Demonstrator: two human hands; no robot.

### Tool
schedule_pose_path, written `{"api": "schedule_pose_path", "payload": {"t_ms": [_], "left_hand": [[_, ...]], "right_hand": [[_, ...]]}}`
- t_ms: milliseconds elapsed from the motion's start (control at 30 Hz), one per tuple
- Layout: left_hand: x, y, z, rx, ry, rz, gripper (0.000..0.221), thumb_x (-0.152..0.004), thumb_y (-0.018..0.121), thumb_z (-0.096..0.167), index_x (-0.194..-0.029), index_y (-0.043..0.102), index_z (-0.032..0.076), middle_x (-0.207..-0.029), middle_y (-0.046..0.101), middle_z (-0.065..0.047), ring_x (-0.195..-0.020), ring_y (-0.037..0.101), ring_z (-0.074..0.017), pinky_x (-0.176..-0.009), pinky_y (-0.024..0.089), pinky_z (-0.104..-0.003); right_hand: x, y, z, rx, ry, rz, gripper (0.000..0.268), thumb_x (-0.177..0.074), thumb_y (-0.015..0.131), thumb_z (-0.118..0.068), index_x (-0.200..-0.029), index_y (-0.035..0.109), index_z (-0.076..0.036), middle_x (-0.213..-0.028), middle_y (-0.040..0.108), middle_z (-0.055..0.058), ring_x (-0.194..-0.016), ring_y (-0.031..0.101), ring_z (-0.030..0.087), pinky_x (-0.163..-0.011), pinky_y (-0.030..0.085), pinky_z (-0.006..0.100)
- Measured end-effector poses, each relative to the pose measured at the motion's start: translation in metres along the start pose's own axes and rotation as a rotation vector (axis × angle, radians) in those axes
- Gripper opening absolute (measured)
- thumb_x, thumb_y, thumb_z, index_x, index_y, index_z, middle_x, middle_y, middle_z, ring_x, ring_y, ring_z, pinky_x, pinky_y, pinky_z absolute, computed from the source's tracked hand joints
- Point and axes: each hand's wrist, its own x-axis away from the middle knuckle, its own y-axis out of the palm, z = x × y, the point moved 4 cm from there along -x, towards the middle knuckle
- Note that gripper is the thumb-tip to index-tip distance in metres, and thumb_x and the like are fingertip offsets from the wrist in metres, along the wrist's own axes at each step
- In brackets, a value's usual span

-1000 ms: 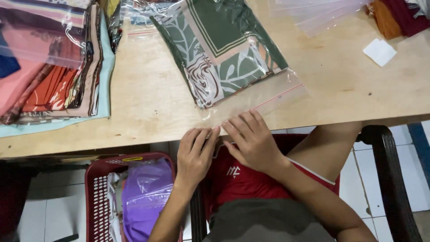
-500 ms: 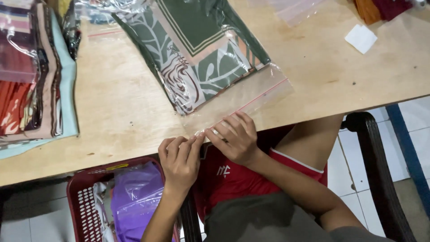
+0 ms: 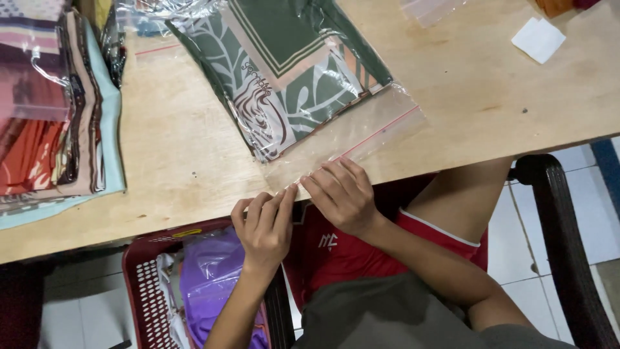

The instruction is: Lint rolling a piece of green fabric, folding it, and placing it into a clear plastic bag.

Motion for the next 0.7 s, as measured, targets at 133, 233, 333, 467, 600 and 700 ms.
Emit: {"api": "schedule_pose_path", "payload": {"t_ms": [133,233,333,467,600,700], "left_hand": [[-0.006,0.0,0.005,-0.056,-0.006,-0.008,0.018,-0.104,0.065,0.013,-0.097,0.082,0.016,-0.083,0.066,-0.002,-0.078,0.063,-0.0197,-0.08,0.049,-0.037],[-0.008,0.001,0.008,-0.037,-0.005,-0.028,0.02,-0.105,0.061,0.014,-0.101,0.081,0.015,-0.088,0.067,-0.002,-0.083,0.065,-0.021,-0.082,0.049,-0.037],[-0.011,0.003,0.009,-0.013,0.01,-0.034,0.023,-0.106,0.058,0.013,-0.105,0.081,0.015,-0.089,0.067,-0.003,-0.085,0.066,-0.0214,-0.082,0.049,-0.037],[-0.015,0.001,0.011,-0.018,-0.012,-0.064,0.023,-0.106,0.057,0.011,-0.103,0.08,0.013,-0.088,0.066,-0.004,-0.082,0.066,-0.0228,-0.079,0.05,-0.036],[-0.021,0.004,0.011,-0.045,0.004,-0.073,0.023,-0.106,0.059,0.012,-0.108,0.08,0.02,-0.093,0.066,-0.001,-0.085,0.061,-0.0209,-0.074,0.046,-0.033],[-0.02,0.003,0.01,-0.021,0.007,-0.075,0.022,-0.105,0.06,0.014,-0.11,0.08,0.021,-0.094,0.067,0.0,-0.085,0.062,-0.0218,-0.074,0.046,-0.033]], "right_hand": [[-0.005,-0.003,0.0,-0.01,-0.01,-0.006,0.008,-0.097,0.072,-0.011,-0.092,0.078,-0.012,-0.091,0.072,0.005,-0.089,0.074,0.028,-0.086,0.06,0.049],[-0.003,-0.004,0.001,-0.064,0.018,0.005,0.01,-0.099,0.069,-0.014,-0.094,0.078,-0.01,-0.094,0.073,0.006,-0.09,0.074,0.029,-0.086,0.059,0.049],[-0.004,-0.01,0.007,-0.119,0.065,-0.033,0.016,-0.098,0.07,-0.02,-0.098,0.077,-0.006,-0.095,0.072,0.009,-0.091,0.074,0.031,-0.083,0.06,0.048],[0.0,-0.009,0.009,-0.152,0.058,-0.055,0.021,-0.098,0.071,-0.021,-0.098,0.077,-0.001,-0.093,0.071,0.014,-0.09,0.073,0.034,-0.081,0.061,0.048],[0.008,-0.005,0.01,-0.125,0.007,-0.02,0.02,-0.098,0.071,-0.021,-0.098,0.077,-0.003,-0.093,0.072,0.013,-0.09,0.073,0.032,-0.081,0.06,0.047],[0.002,-0.013,0.011,-0.132,0.029,-0.031,0.022,-0.099,0.07,-0.023,-0.096,0.077,-0.002,-0.094,0.072,0.013,-0.09,0.074,0.033,-0.082,0.06,0.047]]}}
